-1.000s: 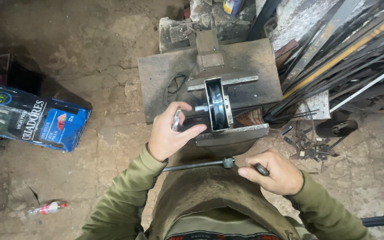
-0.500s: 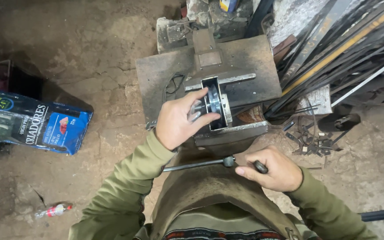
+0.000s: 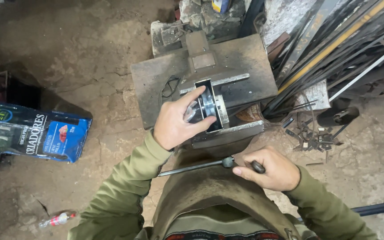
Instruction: The person carries a metal bracket with a pulley wheel to a bench vise and clamps it. They use wrenches to tighten the bolts holding the pulley, then remove the assembly from the vise, carry it across the workshop, handle small fasteners at a workbench, return, reclamp the assembly and continue tightening with wrenches.
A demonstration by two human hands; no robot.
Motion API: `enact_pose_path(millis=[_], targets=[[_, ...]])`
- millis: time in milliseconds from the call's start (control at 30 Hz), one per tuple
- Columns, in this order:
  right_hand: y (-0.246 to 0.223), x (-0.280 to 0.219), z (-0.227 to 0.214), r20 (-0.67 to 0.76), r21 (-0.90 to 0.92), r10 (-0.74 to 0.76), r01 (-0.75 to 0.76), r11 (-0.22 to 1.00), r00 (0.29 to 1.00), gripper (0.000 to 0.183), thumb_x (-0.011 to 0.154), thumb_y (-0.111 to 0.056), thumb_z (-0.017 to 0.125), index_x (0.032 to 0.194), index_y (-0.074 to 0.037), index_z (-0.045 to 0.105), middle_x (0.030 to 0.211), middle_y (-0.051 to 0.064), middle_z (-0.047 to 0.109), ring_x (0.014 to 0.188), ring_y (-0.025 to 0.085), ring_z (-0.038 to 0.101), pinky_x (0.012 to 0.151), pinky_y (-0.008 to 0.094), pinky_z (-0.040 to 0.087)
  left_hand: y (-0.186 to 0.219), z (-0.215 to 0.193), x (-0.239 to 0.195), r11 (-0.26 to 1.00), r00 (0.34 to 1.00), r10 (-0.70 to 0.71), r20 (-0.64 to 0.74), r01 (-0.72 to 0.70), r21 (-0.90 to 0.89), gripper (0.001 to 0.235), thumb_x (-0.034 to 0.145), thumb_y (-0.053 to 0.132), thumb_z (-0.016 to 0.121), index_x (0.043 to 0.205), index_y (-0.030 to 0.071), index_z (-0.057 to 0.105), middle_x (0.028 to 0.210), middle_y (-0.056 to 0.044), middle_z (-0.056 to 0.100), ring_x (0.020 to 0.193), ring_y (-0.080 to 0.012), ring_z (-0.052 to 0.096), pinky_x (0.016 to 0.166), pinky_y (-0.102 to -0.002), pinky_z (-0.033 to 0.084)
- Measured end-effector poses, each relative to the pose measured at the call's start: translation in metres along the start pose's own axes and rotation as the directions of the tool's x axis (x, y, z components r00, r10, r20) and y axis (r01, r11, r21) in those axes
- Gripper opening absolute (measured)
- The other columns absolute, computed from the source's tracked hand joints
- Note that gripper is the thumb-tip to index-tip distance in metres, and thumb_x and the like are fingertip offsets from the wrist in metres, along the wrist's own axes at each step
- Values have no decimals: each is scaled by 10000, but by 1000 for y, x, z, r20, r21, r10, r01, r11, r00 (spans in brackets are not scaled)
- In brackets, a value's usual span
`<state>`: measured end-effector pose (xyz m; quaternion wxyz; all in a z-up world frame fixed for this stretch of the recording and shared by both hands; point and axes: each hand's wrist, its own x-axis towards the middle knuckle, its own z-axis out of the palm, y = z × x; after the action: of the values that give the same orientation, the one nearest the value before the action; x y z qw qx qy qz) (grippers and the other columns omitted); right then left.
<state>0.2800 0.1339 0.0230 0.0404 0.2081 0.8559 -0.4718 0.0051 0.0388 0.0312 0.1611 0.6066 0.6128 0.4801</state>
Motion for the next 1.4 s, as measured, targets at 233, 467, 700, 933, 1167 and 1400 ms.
enact_pose_path(millis=[233, 467, 700, 933, 1167, 1400], targets=[[-1, 0, -3, -24, 65, -72, 73, 995, 997, 487, 896, -318, 765, 606, -34, 498, 497, 109, 409, 434, 258, 375, 451, 398, 338, 6, -1, 4, 984, 982, -177, 62, 176, 24, 679, 766, 290, 882, 1348, 41, 638, 818, -131, 734, 599, -144, 691, 614, -294, 568], [-46, 23, -20, -212, -82, -77, 61, 995, 974, 419, 807, -373, 785, 1106, -123, 632, 500, 59, 576, 391, 214, 583, 429, 359, 441, 6, -2, 2, 999, 999, -37, -27, 38, 36, 627, 812, 299, 881, 1336, 63, 632, 918, -116, 745, 738, -142, 729, 681, -289, 582], [-75, 85, -35, -228, -513, -191, 49, 857, 955, 907, 794, -641, 718, 1504, -132, 475, 717, 206, 711, 637, 415, 709, 604, 491, 565, 4, -19, -28, 970, 911, -244, -332, 232, -74, 341, 972, 239, 746, 1250, 67, 648, 673, 9, 545, 623, -45, 520, 566, -236, 463], [-93, 136, -57, -81, -671, 33, -79, 737, 996, 839, 801, -779, 637, 1336, -135, 580, 872, 242, 736, 824, 448, 725, 775, 539, 581, -1, -34, -70, 940, 880, -335, -337, 337, -54, 269, 950, 208, 746, 1161, 58, 674, 611, 3, 483, 563, -43, 455, 526, -249, 415], [-91, 54, -46, 141, -704, -119, 184, 686, 983, 679, 874, -658, 615, 1239, -85, 602, 666, 162, 689, 583, 323, 684, 542, 426, 540, -6, -35, -87, 940, 896, -338, -288, 306, -151, 199, 976, 196, 715, 1094, 40, 681, 602, 8, 472, 568, -39, 427, 519, -256, 380], [-6, -42, -2, 54, -157, 61, -52, 986, 997, 390, 888, -519, 635, 835, -154, 763, 516, -5, 635, 365, 159, 590, 383, 336, 489, -22, -31, -84, 946, 912, -320, -256, 293, -138, 174, 976, 206, 711, 1040, 46, 684, 608, 23, 507, 545, -29, 476, 507, -250, 389]])
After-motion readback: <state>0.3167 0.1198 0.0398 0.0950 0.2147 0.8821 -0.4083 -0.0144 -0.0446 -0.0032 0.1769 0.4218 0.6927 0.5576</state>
